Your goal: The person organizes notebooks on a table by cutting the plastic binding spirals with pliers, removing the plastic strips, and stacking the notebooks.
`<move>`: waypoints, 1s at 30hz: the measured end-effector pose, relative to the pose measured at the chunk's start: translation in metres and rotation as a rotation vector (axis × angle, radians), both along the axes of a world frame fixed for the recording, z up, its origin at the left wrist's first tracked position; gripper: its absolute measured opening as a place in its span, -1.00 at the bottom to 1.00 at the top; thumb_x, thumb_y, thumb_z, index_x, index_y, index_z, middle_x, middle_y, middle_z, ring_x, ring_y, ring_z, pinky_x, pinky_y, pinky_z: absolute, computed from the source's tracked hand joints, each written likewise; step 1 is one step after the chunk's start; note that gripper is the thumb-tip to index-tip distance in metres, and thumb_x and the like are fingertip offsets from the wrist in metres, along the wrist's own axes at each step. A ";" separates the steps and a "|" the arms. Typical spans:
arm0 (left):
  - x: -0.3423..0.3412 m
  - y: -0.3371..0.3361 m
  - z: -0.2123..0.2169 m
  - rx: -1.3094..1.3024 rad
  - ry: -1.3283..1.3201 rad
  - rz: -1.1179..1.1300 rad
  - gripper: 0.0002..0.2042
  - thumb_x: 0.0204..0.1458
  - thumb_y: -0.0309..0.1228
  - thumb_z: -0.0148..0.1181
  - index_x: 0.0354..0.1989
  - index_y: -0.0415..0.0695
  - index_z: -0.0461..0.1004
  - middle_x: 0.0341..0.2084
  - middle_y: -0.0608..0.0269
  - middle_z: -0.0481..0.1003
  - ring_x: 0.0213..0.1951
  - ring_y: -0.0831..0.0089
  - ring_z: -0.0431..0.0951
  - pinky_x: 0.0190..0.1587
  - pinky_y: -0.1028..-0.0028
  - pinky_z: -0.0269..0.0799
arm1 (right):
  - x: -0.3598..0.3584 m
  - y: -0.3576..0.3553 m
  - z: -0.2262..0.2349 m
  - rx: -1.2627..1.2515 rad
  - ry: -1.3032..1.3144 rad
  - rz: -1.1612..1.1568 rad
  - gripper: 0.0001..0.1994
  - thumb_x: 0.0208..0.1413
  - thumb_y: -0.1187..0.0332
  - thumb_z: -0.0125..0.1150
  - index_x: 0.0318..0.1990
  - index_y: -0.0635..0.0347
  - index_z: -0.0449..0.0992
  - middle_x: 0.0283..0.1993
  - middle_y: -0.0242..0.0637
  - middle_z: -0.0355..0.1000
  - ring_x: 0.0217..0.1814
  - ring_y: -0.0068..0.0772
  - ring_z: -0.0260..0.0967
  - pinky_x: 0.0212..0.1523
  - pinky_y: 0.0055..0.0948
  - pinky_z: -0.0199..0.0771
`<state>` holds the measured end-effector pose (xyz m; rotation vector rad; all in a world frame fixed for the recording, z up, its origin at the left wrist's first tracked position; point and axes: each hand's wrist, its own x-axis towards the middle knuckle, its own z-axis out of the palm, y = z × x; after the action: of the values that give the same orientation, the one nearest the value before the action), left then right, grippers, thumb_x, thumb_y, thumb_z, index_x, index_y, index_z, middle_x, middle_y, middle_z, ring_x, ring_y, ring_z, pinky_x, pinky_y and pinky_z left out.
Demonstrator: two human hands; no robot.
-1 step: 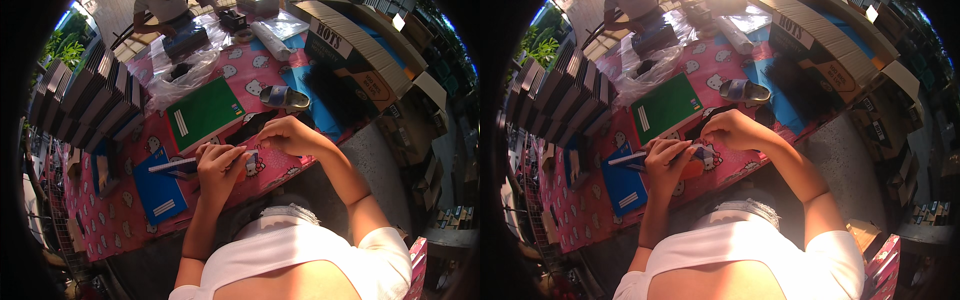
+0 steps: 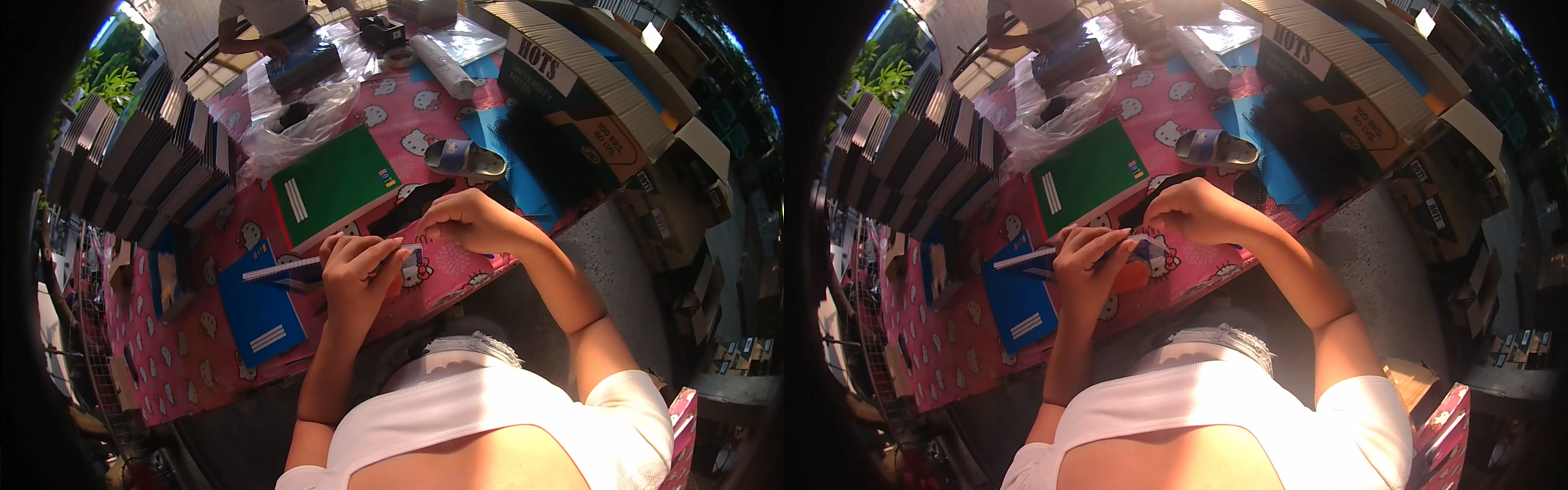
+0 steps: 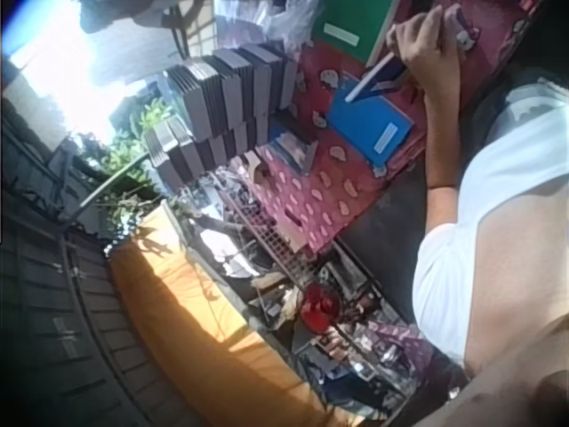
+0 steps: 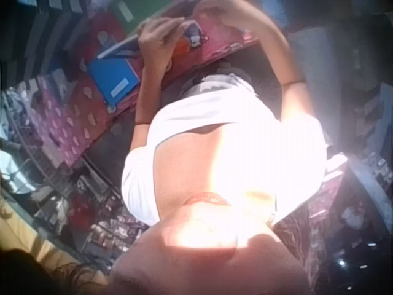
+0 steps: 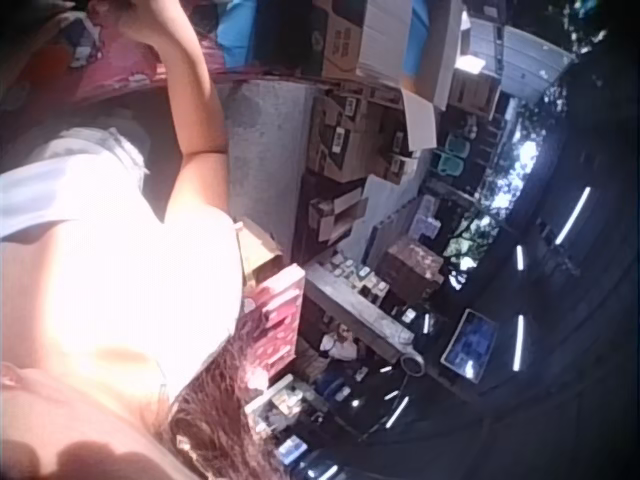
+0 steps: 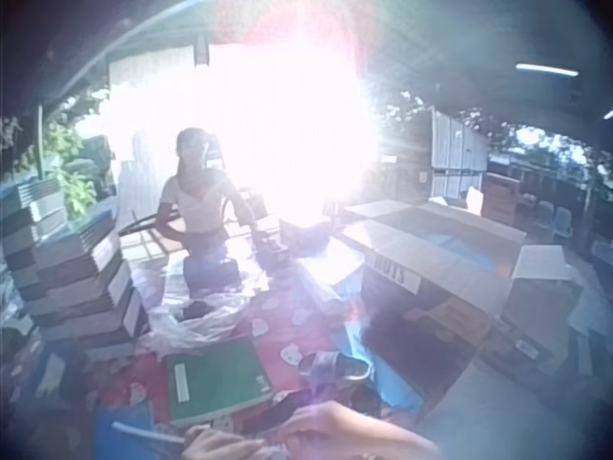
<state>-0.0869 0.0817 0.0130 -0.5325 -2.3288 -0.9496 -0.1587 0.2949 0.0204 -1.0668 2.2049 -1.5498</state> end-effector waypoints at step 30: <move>0.004 0.001 -0.012 -0.057 -0.083 0.160 -0.80 -0.25 -0.38 0.39 -0.36 0.00 0.62 -0.45 0.41 0.56 -0.29 0.41 0.49 0.03 0.24 0.14 | 0.043 -0.027 0.005 0.239 0.434 -0.332 -0.74 -0.09 0.41 0.28 -0.23 0.16 0.37 -0.28 -0.24 0.31 -0.21 -0.12 0.40 -0.40 -0.25 0.43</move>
<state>-0.0826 0.0823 0.0007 -0.3286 -2.4368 -0.8474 -0.1157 0.2676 0.0258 -1.0829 2.9002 -1.2014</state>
